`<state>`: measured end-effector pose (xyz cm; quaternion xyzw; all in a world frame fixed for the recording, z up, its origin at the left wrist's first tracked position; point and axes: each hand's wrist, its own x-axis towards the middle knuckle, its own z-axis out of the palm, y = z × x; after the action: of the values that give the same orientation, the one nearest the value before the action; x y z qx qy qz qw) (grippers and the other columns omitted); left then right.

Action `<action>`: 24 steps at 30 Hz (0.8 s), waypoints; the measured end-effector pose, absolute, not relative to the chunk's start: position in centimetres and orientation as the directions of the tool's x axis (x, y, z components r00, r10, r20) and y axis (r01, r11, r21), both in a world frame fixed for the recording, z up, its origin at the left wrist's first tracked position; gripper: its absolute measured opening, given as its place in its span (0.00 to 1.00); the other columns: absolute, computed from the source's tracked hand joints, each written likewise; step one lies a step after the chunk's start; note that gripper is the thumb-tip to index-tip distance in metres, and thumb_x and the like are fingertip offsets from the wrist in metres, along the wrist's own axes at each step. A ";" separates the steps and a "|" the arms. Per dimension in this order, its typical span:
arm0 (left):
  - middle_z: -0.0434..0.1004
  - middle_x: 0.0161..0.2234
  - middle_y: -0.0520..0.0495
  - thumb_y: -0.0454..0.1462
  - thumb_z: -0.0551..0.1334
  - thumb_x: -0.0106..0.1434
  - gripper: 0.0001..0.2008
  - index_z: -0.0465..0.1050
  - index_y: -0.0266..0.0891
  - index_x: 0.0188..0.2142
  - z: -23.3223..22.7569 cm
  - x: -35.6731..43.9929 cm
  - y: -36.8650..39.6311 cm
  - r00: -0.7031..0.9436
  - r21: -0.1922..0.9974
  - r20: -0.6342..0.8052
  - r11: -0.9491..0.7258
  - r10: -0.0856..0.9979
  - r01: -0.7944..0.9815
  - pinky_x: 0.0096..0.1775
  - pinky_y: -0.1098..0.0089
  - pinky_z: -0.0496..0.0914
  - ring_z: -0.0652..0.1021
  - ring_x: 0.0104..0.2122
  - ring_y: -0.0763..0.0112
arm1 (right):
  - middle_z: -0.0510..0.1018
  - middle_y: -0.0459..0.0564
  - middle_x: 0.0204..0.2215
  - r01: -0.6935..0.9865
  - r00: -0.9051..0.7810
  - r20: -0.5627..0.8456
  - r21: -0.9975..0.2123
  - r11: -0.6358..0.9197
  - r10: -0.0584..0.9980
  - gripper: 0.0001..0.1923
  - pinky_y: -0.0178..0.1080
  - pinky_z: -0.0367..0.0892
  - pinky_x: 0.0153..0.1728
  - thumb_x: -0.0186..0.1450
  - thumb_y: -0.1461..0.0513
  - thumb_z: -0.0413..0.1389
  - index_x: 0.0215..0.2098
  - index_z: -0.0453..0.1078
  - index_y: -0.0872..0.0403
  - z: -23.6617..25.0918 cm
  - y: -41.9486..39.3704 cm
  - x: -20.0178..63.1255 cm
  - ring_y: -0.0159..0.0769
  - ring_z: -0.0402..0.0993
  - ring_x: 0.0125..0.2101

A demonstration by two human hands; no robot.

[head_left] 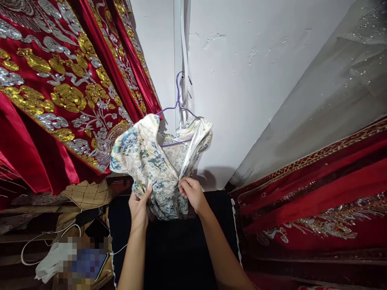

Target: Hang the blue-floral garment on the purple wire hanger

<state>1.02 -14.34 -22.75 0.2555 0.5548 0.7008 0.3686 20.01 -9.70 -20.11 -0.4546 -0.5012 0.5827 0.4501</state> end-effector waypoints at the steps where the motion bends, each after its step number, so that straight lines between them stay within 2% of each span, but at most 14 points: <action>1: 0.77 0.52 0.43 0.42 0.74 0.54 0.27 0.70 0.42 0.51 -23.3 1.4 -14.3 -0.701 0.982 0.026 -0.149 0.713 -0.115 0.58 0.58 0.68 0.75 0.56 0.54 | 0.68 0.43 0.19 -0.069 -0.175 -0.071 -0.994 -0.084 0.982 0.15 0.35 0.56 0.22 0.64 0.52 0.55 0.25 0.69 0.54 -20.2 -9.8 20.0 0.30 0.61 0.21; 3: 0.73 0.53 0.43 0.42 0.72 0.56 0.25 0.69 0.44 0.50 -23.9 2.8 -14.5 -0.784 0.972 0.227 -0.188 0.578 0.142 0.58 0.60 0.66 0.73 0.56 0.56 | 0.69 0.44 0.19 -0.059 -0.175 -0.071 -0.995 -0.083 0.982 0.16 0.35 0.55 0.22 0.65 0.51 0.55 0.26 0.70 0.54 -20.1 -10.0 20.0 0.31 0.61 0.21; 4: 0.72 0.51 0.44 0.42 0.71 0.57 0.22 0.69 0.44 0.49 -24.0 3.7 -14.5 -0.745 0.951 0.308 -0.199 0.591 0.235 0.57 0.61 0.66 0.73 0.54 0.57 | 0.69 0.44 0.18 -0.056 -0.184 -0.075 -0.995 -0.086 0.980 0.17 0.35 0.55 0.22 0.65 0.51 0.55 0.25 0.70 0.54 -20.0 -10.2 20.0 0.31 0.61 0.20; 5: 0.72 0.50 0.44 0.42 0.69 0.59 0.19 0.70 0.44 0.48 -23.9 4.7 -14.5 -0.667 0.933 0.356 -0.215 0.655 0.287 0.56 0.61 0.66 0.73 0.53 0.58 | 0.68 0.44 0.17 -0.053 -0.199 -0.074 -0.995 -0.086 0.977 0.17 0.35 0.55 0.22 0.65 0.52 0.55 0.25 0.69 0.54 -19.9 -10.4 19.9 0.31 0.61 0.20; 7: 0.74 0.46 0.44 0.40 0.66 0.62 0.12 0.72 0.44 0.45 -23.4 6.8 -14.2 -0.459 0.923 0.362 -0.245 0.811 0.296 0.53 0.63 0.67 0.75 0.49 0.58 | 0.68 0.43 0.16 -0.048 -0.241 -0.060 -0.996 -0.074 0.969 0.17 0.35 0.55 0.22 0.66 0.53 0.53 0.24 0.69 0.53 -19.5 -10.9 19.8 0.30 0.60 0.18; 10: 0.74 0.41 0.45 0.38 0.61 0.65 0.08 0.71 0.43 0.44 -22.3 8.9 -13.5 -0.295 0.930 0.330 -0.256 0.897 0.263 0.48 0.64 0.69 0.76 0.44 0.60 | 0.67 0.42 0.14 -0.023 -0.298 -0.018 -0.999 -0.026 0.955 0.17 0.35 0.59 0.25 0.67 0.54 0.53 0.24 0.69 0.54 -18.4 -11.7 19.8 0.31 0.61 0.18; 12: 0.73 0.37 0.46 0.38 0.58 0.67 0.04 0.70 0.42 0.40 -21.9 9.6 -13.2 -0.257 0.918 0.348 -0.273 0.902 0.286 0.46 0.64 0.69 0.75 0.40 0.61 | 0.67 0.43 0.13 0.003 -0.270 0.009 -1.000 0.010 0.963 0.17 0.35 0.60 0.25 0.67 0.55 0.53 0.23 0.70 0.53 -17.3 -11.7 20.2 0.31 0.63 0.18; 18: 0.70 0.33 0.46 0.38 0.58 0.69 0.07 0.70 0.39 0.35 -23.6 9.6 -13.0 -0.121 0.840 0.475 -0.408 0.872 0.358 0.40 0.67 0.68 0.74 0.36 0.64 | 0.67 0.42 0.12 -0.103 -0.007 0.033 -0.994 0.032 0.999 0.15 0.32 0.53 0.19 0.63 0.55 0.57 0.23 0.73 0.55 -10.7 -7.4 21.9 0.26 0.57 0.15; 21: 0.69 0.32 0.47 0.37 0.58 0.69 0.07 0.68 0.39 0.34 -25.2 8.8 -12.5 -0.080 0.806 0.492 -0.419 0.867 0.419 0.38 0.69 0.66 0.73 0.35 0.66 | 0.70 0.44 0.14 -0.198 -0.040 0.158 -0.969 0.147 0.987 0.15 0.31 0.48 0.16 0.63 0.55 0.58 0.26 0.73 0.57 -6.1 -5.0 21.8 0.23 0.52 0.13; 24: 0.67 0.30 0.48 0.35 0.57 0.69 0.09 0.65 0.40 0.30 -26.1 7.7 -11.8 -0.055 0.790 0.491 -0.418 0.869 0.447 0.37 0.69 0.65 0.71 0.33 0.67 | 0.73 0.46 0.15 -0.244 -0.036 0.259 -0.939 0.242 0.965 0.14 0.30 0.46 0.15 0.64 0.57 0.58 0.26 0.73 0.58 -2.9 -4.1 21.1 0.22 0.53 0.13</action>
<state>7.71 -11.81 -26.10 0.6575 0.5006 0.5262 0.2005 21.06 -4.10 -2.86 -0.3518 -0.5129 0.5050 0.5985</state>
